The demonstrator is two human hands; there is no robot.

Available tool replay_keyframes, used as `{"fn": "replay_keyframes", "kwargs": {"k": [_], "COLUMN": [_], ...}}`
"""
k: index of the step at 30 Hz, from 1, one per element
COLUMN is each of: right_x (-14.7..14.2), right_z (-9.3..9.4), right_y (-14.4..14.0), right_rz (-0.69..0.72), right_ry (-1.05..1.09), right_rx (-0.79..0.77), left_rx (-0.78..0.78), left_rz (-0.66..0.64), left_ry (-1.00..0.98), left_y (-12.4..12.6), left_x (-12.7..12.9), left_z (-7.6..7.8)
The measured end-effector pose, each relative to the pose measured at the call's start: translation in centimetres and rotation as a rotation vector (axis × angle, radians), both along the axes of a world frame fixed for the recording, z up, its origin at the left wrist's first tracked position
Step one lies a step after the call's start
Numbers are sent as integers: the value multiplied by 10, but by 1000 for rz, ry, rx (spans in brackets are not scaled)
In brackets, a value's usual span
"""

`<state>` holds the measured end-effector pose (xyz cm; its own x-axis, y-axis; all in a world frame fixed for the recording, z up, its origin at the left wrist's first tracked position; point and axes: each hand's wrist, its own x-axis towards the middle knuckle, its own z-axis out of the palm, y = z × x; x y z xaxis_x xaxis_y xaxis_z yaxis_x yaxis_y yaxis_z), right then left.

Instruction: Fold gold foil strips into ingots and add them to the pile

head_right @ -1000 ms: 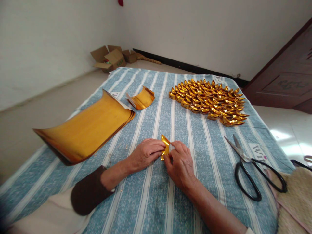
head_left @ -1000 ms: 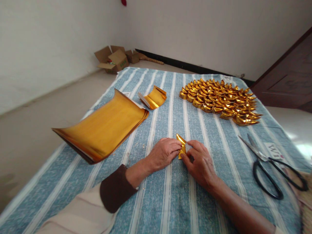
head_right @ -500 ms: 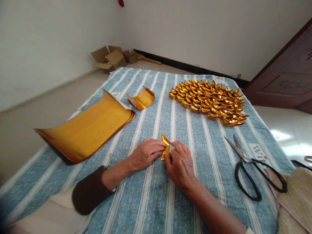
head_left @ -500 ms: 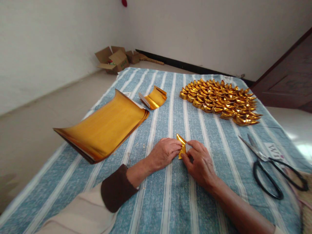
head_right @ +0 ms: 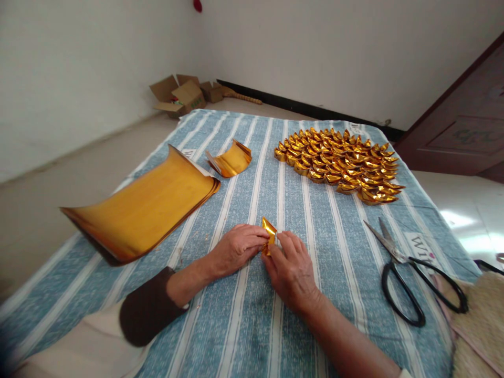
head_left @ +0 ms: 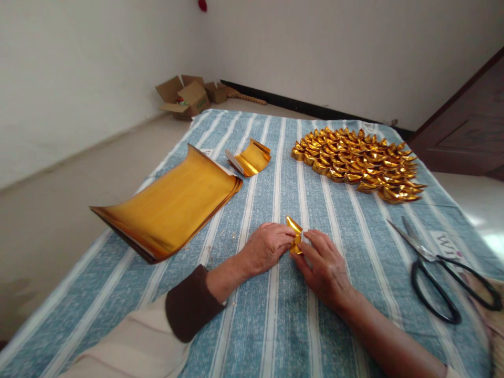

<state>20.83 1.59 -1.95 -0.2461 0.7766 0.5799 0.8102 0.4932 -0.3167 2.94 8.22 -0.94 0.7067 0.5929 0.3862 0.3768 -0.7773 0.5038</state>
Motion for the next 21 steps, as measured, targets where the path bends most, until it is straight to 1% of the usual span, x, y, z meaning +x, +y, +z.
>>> {"fn": "replay_keyframes", "kwargs": {"k": [3, 6, 12, 21], "right_x": [1, 1, -1, -3], "right_z": [-1, -1, 0, 0], "right_y": [-1, -1, -1, -1], "right_rz": [10, 12, -4, -34], "right_ry": [-48, -71, -36, 6], "right_rx": [40, 40, -60, -111], "left_rx": [2, 4, -3, 28], "left_rz": [-2, -5, 11, 3], "left_ry": [-1, -7, 13, -10], "left_y": [0, 0, 0, 0], "left_x": [0, 0, 0, 0], "left_z": [1, 1, -2, -3]}}
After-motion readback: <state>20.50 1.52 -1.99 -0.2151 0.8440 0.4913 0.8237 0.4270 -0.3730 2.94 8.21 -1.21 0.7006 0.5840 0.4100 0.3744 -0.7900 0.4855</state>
